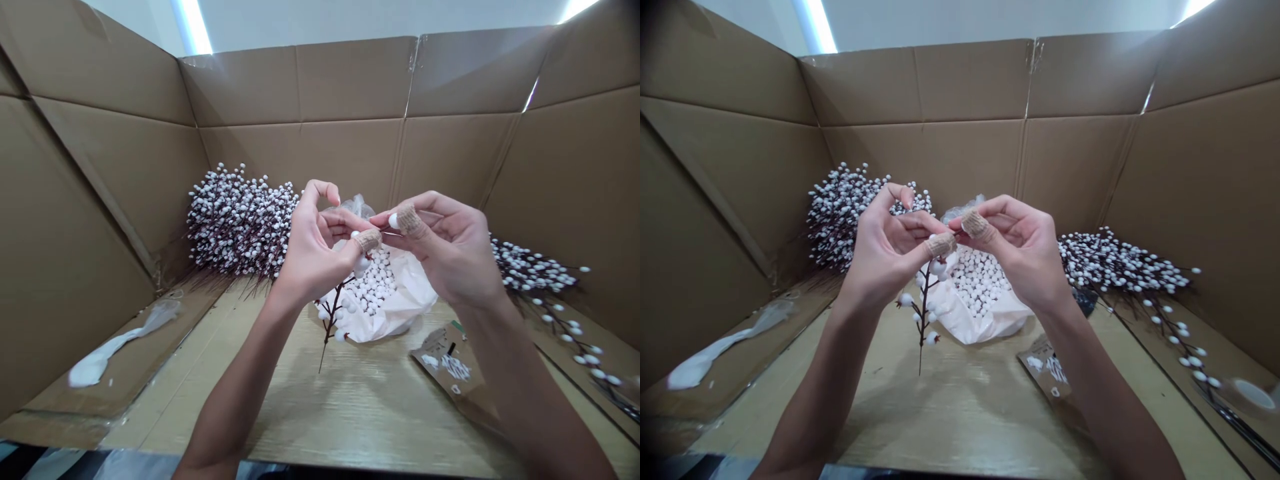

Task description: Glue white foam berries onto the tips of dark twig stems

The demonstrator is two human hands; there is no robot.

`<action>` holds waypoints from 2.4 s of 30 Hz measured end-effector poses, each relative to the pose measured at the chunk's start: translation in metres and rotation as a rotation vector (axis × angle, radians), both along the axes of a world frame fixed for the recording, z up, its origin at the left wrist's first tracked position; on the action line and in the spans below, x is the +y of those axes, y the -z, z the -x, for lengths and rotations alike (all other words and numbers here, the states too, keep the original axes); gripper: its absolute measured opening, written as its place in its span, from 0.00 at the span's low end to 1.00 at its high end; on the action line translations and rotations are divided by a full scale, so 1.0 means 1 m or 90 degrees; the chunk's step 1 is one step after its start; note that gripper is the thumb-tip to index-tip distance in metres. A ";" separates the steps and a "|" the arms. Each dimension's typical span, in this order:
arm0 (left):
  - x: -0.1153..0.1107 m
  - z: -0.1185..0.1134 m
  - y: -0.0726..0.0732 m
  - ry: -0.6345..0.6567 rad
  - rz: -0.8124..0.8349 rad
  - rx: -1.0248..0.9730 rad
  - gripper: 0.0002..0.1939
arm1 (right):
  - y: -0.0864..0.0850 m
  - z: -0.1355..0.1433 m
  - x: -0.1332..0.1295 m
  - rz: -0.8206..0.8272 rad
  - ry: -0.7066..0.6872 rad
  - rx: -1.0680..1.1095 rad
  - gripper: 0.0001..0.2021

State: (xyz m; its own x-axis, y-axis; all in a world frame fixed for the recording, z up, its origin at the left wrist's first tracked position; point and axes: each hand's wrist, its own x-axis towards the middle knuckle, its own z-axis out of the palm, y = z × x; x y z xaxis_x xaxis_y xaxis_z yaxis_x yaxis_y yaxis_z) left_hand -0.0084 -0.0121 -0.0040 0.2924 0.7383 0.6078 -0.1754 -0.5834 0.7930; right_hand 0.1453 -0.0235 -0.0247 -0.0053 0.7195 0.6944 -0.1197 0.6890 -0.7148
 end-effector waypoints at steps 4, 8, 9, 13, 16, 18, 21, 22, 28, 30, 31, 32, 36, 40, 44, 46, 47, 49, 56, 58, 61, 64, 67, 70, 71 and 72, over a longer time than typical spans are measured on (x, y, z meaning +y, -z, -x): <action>0.001 0.000 0.001 -0.010 0.002 -0.006 0.25 | 0.002 0.003 0.001 -0.002 0.018 0.007 0.07; 0.001 0.000 0.001 -0.022 0.013 -0.010 0.27 | 0.004 0.004 0.004 0.003 0.017 0.009 0.08; 0.001 0.000 0.001 -0.022 0.016 -0.010 0.27 | 0.004 0.004 0.004 0.004 0.011 0.009 0.08; 0.001 0.000 0.002 -0.023 0.025 -0.011 0.28 | 0.006 0.003 0.006 0.003 0.007 0.004 0.08; 0.002 -0.001 0.002 -0.030 0.017 -0.014 0.27 | 0.007 0.005 0.007 -0.004 0.017 0.012 0.08; 0.003 -0.001 0.003 -0.040 0.006 -0.017 0.26 | 0.008 0.007 0.008 -0.009 0.019 0.025 0.08; 0.004 -0.002 0.003 -0.052 -0.003 -0.020 0.26 | 0.010 0.010 0.009 -0.009 0.031 0.037 0.08; 0.004 -0.002 0.003 -0.053 -0.002 -0.022 0.26 | 0.010 0.011 0.009 -0.008 0.039 0.039 0.08; 0.004 -0.002 0.004 -0.049 0.009 -0.035 0.27 | 0.013 0.015 0.011 -0.003 0.051 0.052 0.09; 0.005 -0.003 0.004 -0.052 0.003 -0.038 0.26 | 0.013 0.016 0.012 -0.002 0.049 0.066 0.09; 0.005 -0.003 0.005 -0.053 0.000 -0.040 0.26 | 0.014 0.016 0.012 -0.001 0.048 0.075 0.09; 0.006 -0.004 0.005 -0.053 -0.003 -0.045 0.25 | 0.015 0.017 0.013 0.000 0.047 0.083 0.09; 0.010 -0.005 0.007 -0.046 -0.011 -0.078 0.25 | 0.017 0.019 0.016 -0.008 0.040 0.114 0.09; 0.012 -0.004 0.007 -0.040 -0.011 -0.089 0.24 | 0.017 0.018 0.017 0.005 0.023 0.124 0.10; 0.011 -0.003 0.006 -0.017 0.013 -0.094 0.25 | 0.012 0.012 0.016 0.045 -0.038 0.098 0.10; 0.013 -0.001 0.005 -0.009 0.016 -0.093 0.26 | 0.009 0.006 0.016 0.074 -0.079 0.088 0.11; 0.014 0.000 0.005 -0.008 0.014 -0.092 0.26 | 0.007 0.003 0.017 0.087 -0.101 0.086 0.13; 0.017 0.004 0.003 -0.011 0.003 -0.109 0.25 | 0.006 -0.005 0.018 0.114 -0.147 0.061 0.16; 0.035 0.036 -0.012 -0.061 0.053 -0.322 0.24 | 0.015 0.001 0.012 0.255 -0.110 -0.519 0.27; 0.040 0.049 -0.016 -0.084 0.073 -0.373 0.23 | 0.025 0.018 0.007 0.271 -0.146 -0.629 0.28; 0.048 0.068 -0.021 -0.105 0.079 -0.422 0.21 | 0.043 0.047 -0.001 0.273 -0.198 -0.630 0.21; 0.052 0.085 -0.023 -0.120 0.091 -0.452 0.19 | 0.062 0.067 -0.004 0.328 -0.252 -0.550 0.12; 0.053 0.099 -0.024 -0.127 0.119 -0.468 0.18 | 0.071 0.076 -0.003 0.369 -0.279 -0.480 0.12; 0.056 0.109 -0.023 -0.093 0.124 -0.454 0.14 | 0.070 0.079 -0.001 0.382 -0.284 -0.434 0.12; 0.057 0.112 -0.022 -0.079 0.127 -0.441 0.13 | 0.068 0.080 -0.001 0.383 -0.286 -0.423 0.12; 0.059 0.115 -0.021 -0.067 0.132 -0.426 0.11 | 0.065 0.081 0.000 0.382 -0.288 -0.411 0.13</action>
